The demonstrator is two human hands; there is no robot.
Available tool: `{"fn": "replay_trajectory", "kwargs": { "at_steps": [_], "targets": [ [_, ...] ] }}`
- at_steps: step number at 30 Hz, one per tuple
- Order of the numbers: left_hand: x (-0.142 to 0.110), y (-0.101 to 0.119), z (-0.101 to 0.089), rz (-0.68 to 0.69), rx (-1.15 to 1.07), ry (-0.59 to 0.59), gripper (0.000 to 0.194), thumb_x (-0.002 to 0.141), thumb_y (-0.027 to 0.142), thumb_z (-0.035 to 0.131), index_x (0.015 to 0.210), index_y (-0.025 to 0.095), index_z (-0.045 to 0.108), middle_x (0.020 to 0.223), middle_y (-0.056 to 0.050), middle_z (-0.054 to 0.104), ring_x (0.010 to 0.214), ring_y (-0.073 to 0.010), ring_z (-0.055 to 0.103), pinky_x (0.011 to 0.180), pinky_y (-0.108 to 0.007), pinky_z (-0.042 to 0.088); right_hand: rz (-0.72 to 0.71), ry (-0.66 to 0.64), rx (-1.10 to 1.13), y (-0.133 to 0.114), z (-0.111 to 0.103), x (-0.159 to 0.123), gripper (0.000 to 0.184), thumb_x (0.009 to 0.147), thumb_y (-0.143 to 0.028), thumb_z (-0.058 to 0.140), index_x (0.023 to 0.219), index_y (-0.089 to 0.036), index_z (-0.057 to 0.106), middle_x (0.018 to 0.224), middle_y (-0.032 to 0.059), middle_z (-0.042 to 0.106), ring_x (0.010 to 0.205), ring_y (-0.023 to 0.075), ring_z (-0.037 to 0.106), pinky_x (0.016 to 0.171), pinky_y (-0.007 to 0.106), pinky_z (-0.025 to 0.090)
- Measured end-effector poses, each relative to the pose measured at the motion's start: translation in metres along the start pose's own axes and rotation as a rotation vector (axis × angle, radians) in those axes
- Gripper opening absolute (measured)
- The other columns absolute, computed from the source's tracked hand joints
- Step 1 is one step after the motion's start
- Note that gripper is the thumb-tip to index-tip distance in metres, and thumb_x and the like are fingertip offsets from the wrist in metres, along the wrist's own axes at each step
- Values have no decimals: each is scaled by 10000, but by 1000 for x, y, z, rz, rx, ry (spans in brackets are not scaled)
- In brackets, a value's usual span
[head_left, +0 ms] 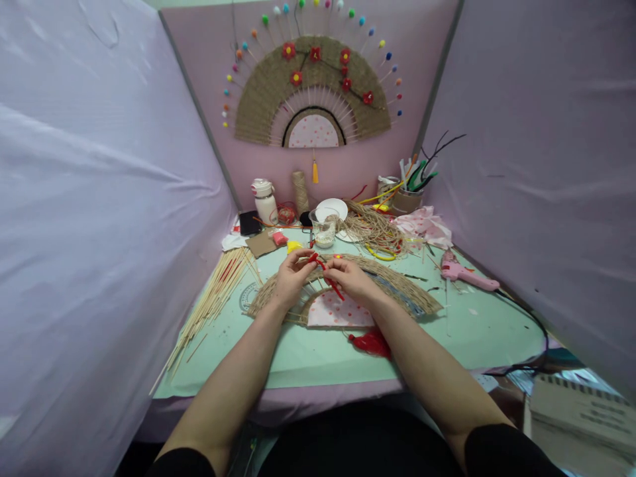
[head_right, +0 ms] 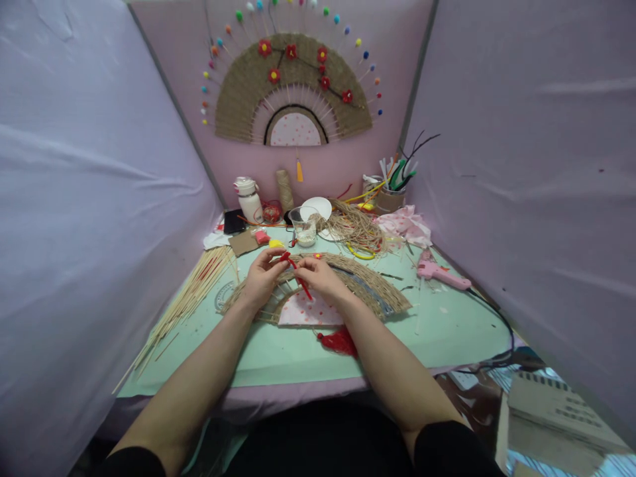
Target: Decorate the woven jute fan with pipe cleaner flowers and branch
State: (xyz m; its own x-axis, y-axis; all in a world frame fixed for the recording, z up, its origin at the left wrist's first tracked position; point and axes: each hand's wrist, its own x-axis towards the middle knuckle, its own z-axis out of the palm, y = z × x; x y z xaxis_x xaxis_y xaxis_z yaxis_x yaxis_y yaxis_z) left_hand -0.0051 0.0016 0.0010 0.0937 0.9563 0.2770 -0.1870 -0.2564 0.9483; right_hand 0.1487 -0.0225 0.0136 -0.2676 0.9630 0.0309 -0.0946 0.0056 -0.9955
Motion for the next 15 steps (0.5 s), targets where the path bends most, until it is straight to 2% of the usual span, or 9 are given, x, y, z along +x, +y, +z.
{"fn": "replay_trajectory", "kwargs": {
  "at_steps": [8,12,15],
  "targets": [
    [1,1,1,-67,-49,47,327,625,285,766,895,174,619,845,-26,650,771,-134,617,725,-257,468,11,-49,-61,2,-3,4,136,699,-293,578,680,-170,522,525,-65,477,439,55,352,439,200,247],
    [4,3,-1,-89,-27,86,369,587,320,785,873,164,612,828,-30,653,757,-146,617,720,-270,463,24,9,-55,0,-3,6,141,714,-291,586,773,-164,573,591,-43,535,478,66,398,471,204,291],
    [7,5,-4,-94,-31,173,389,562,327,793,866,164,614,854,-30,655,762,-145,611,721,-272,459,-12,65,-133,-5,-3,5,189,756,-330,588,847,-165,600,699,-15,587,591,93,488,544,213,356]
  ]
}}
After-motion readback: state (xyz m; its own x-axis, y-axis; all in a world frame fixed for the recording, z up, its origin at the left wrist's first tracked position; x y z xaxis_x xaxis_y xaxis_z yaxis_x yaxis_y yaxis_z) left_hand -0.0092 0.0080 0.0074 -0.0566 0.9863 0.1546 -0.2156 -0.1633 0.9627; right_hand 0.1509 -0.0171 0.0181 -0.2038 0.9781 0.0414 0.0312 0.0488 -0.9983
